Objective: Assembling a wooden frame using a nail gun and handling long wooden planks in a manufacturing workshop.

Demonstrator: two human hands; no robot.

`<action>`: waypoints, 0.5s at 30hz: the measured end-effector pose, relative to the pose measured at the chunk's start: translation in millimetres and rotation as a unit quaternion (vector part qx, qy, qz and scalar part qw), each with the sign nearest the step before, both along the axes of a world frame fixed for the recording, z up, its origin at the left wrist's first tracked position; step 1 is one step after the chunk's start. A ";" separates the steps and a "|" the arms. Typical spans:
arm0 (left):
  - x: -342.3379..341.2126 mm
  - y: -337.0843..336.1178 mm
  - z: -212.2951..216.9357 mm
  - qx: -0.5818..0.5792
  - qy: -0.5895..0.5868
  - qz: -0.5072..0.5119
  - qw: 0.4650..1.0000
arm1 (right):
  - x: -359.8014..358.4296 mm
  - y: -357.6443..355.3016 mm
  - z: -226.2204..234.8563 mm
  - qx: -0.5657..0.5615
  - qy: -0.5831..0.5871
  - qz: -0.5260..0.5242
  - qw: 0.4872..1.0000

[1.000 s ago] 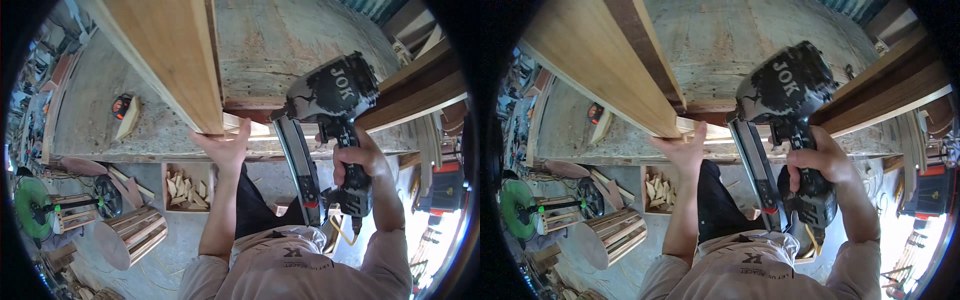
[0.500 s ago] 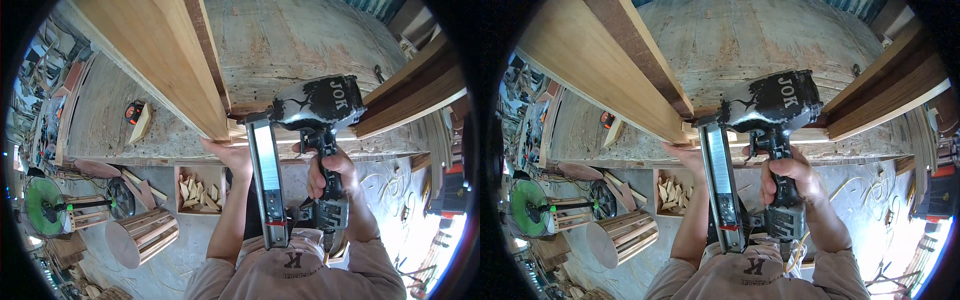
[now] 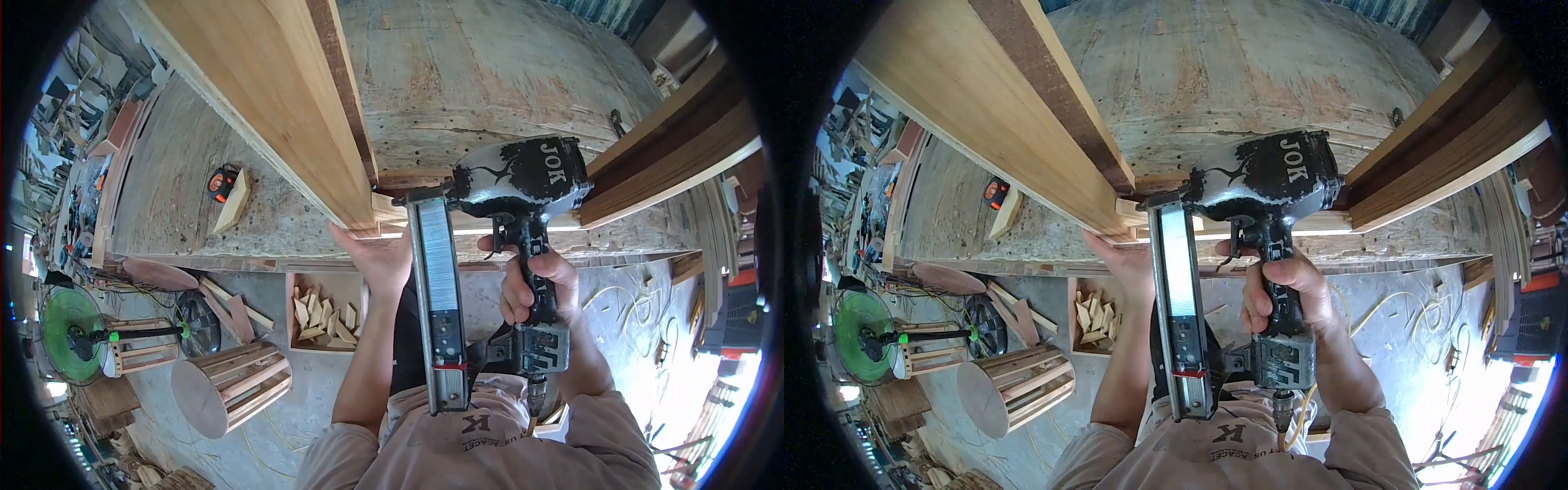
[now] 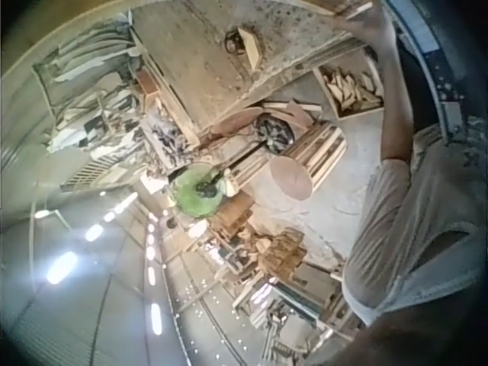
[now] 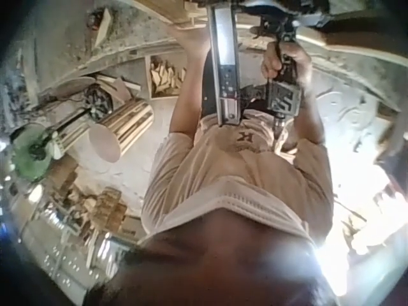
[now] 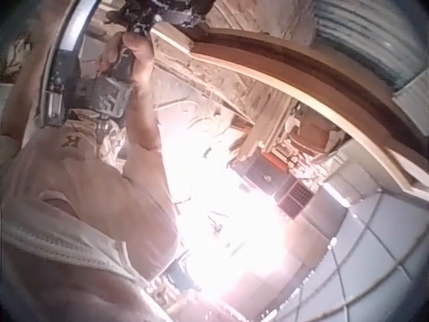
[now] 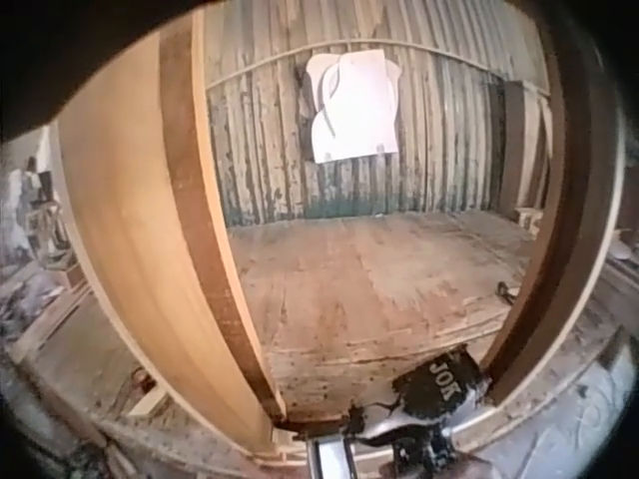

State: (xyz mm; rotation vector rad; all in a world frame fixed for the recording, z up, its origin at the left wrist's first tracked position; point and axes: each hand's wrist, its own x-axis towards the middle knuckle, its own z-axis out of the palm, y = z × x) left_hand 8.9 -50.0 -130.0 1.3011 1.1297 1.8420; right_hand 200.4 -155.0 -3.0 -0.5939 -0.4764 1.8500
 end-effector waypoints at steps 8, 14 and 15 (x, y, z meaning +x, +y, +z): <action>-70.6 23.3 29.2 0.032 -0.036 -0.063 0.997 | 3.9 -2.7 8.1 -0.012 -0.071 -0.001 0.997; -80.1 87.8 167.2 0.172 0.010 -0.235 0.957 | 20.2 -40.8 19.0 0.031 -0.112 -0.072 0.991; -79.8 89.8 174.0 0.174 0.011 -0.237 0.956 | 23.6 -50.2 21.0 0.043 -0.123 -0.088 0.988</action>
